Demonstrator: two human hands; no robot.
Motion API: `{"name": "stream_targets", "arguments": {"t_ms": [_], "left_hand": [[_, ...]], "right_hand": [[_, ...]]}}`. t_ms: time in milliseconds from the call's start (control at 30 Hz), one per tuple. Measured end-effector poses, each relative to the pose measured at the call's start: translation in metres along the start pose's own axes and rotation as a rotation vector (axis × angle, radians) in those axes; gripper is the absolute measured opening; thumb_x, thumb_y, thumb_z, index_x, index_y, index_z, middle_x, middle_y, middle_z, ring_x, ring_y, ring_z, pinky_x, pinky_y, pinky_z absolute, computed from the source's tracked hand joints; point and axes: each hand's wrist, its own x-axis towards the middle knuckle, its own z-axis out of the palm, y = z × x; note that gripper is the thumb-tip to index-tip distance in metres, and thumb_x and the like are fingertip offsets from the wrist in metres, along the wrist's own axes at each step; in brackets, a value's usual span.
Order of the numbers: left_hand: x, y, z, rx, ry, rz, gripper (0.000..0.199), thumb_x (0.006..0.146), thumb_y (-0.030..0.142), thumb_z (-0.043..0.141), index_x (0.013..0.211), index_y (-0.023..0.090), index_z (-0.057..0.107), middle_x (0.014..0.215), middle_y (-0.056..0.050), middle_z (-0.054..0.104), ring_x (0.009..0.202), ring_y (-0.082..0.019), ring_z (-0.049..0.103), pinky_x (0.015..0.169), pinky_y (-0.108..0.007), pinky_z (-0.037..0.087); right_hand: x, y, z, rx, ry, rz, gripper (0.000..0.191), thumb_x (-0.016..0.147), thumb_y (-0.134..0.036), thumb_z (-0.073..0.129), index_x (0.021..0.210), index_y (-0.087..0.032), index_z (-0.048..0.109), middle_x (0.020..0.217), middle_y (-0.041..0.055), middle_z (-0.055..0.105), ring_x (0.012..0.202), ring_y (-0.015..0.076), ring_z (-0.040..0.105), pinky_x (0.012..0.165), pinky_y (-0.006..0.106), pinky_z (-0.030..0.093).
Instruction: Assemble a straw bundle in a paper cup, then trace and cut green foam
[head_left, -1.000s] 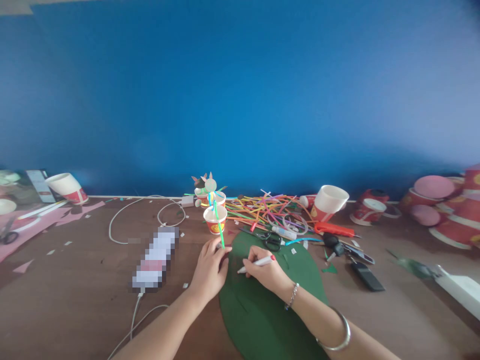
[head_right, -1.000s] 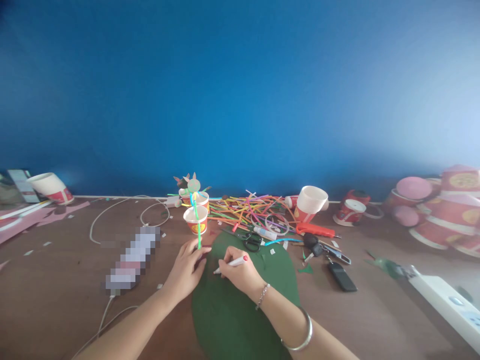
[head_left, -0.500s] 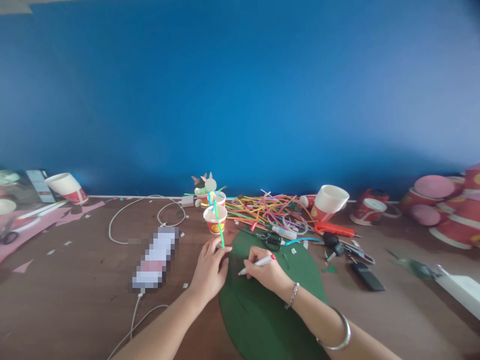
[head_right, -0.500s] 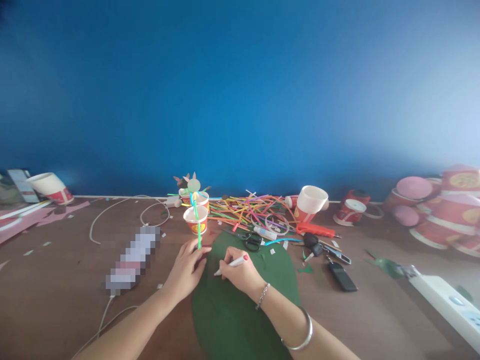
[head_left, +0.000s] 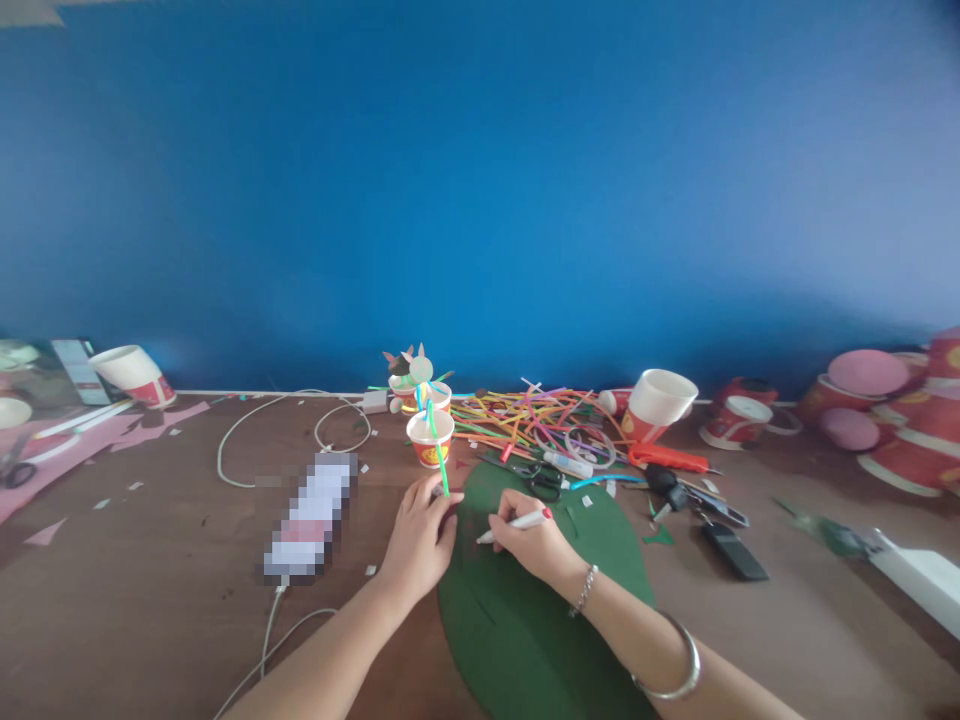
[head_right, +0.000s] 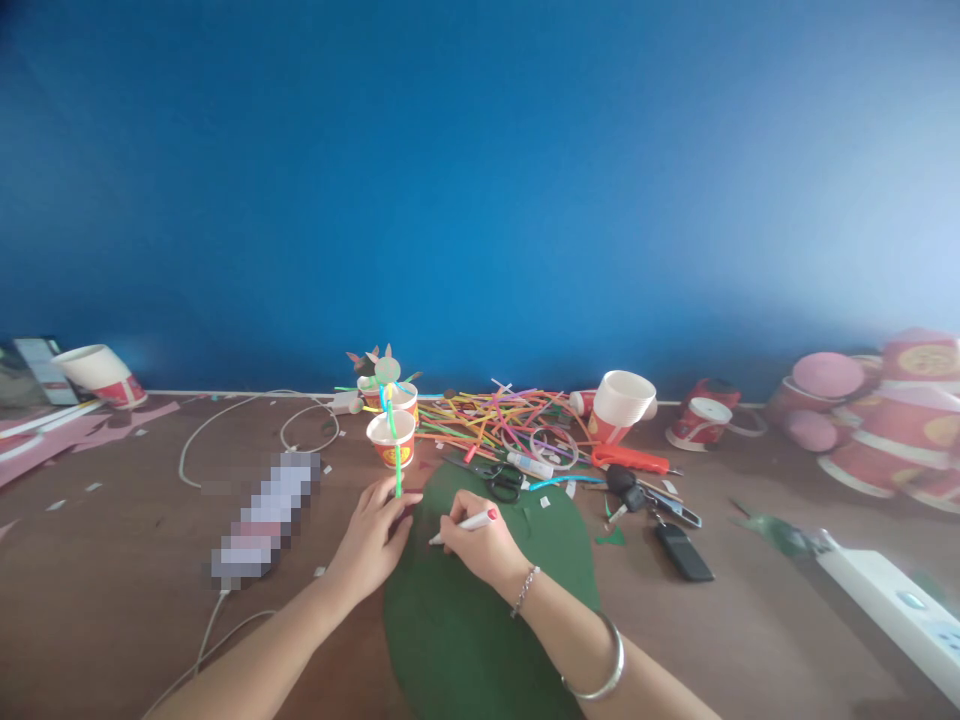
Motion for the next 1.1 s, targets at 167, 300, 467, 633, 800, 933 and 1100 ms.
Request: {"name": "stream_targets", "arguments": {"t_ms": [167,300,467,633,800,933,1100], "left_hand": [[0.0,-0.0001,0.0004,0.001,-0.015,-0.008,0.029,0.081,0.011,0.047,0.104,0.023,0.061,0.119,-0.009,0.051,0.114,-0.026,0.046,0.095,-0.046,0.045],[-0.0001,-0.0003,-0.0001,-0.002,-0.018,-0.007,0.029,0.081,0.011,0.048,0.104,0.023,0.06,0.12,-0.009,0.051,0.114,-0.026,0.046,0.095,-0.047,0.044],[0.0003,-0.0004,-0.0002,-0.005,-0.007,-0.005,0.029,0.081,0.011,0.048,0.104,0.024,0.061,0.118,-0.009,0.052,0.114,-0.027,0.047,0.094,-0.047,0.045],[0.0002,-0.0008,0.0008,-0.011,0.017,0.007,0.03,0.079,0.01,0.049,0.103,0.024,0.061,0.117,-0.009,0.053,0.113,-0.026,0.048,0.094,-0.047,0.046],[-0.0001,-0.0013,0.001,-0.009,0.01,0.005,0.03,0.08,0.01,0.049,0.103,0.024,0.061,0.118,-0.009,0.053,0.113,-0.026,0.048,0.094,-0.047,0.046],[0.0002,-0.0007,0.0003,-0.006,0.0,0.001,0.03,0.08,0.01,0.049,0.104,0.024,0.061,0.118,-0.009,0.052,0.113,-0.026,0.048,0.094,-0.047,0.045],[0.0006,0.0,-0.0005,-0.005,0.004,0.004,0.03,0.081,0.011,0.049,0.104,0.024,0.061,0.117,-0.009,0.052,0.113,-0.026,0.048,0.093,-0.047,0.046]], "right_hand": [[-0.0003,0.0013,0.0005,0.009,-0.017,0.009,0.016,0.071,-0.018,0.051,0.057,-0.02,0.042,0.046,-0.003,0.059,0.044,0.0111,0.057,0.041,0.017,0.035],[-0.0007,-0.0009,0.0,0.014,-0.043,0.009,0.017,0.07,-0.017,0.052,0.056,-0.02,0.043,0.045,-0.0028,0.06,0.043,0.0108,0.057,0.04,0.016,0.034],[-0.001,-0.0023,-0.0004,0.01,-0.037,0.013,0.016,0.07,-0.018,0.052,0.057,-0.02,0.043,0.045,-0.0029,0.06,0.043,0.0107,0.057,0.041,0.016,0.035],[-0.0004,-0.0007,0.0002,-0.012,0.005,0.007,0.017,0.071,-0.019,0.052,0.056,-0.02,0.042,0.046,-0.0034,0.059,0.044,0.0106,0.056,0.042,0.017,0.036],[-0.0004,-0.0006,-0.0001,-0.006,-0.003,0.006,0.017,0.072,-0.021,0.052,0.057,-0.02,0.044,0.047,-0.0028,0.061,0.046,0.0113,0.057,0.043,0.017,0.037],[-0.0012,-0.0024,-0.0006,0.004,-0.017,0.002,0.017,0.071,-0.02,0.053,0.057,-0.02,0.044,0.048,-0.0025,0.061,0.046,0.0111,0.058,0.044,0.017,0.037],[-0.002,-0.0039,-0.0011,0.013,-0.04,0.01,0.018,0.07,-0.019,0.053,0.056,-0.021,0.043,0.047,-0.0028,0.061,0.046,0.0111,0.058,0.043,0.017,0.037]]}}
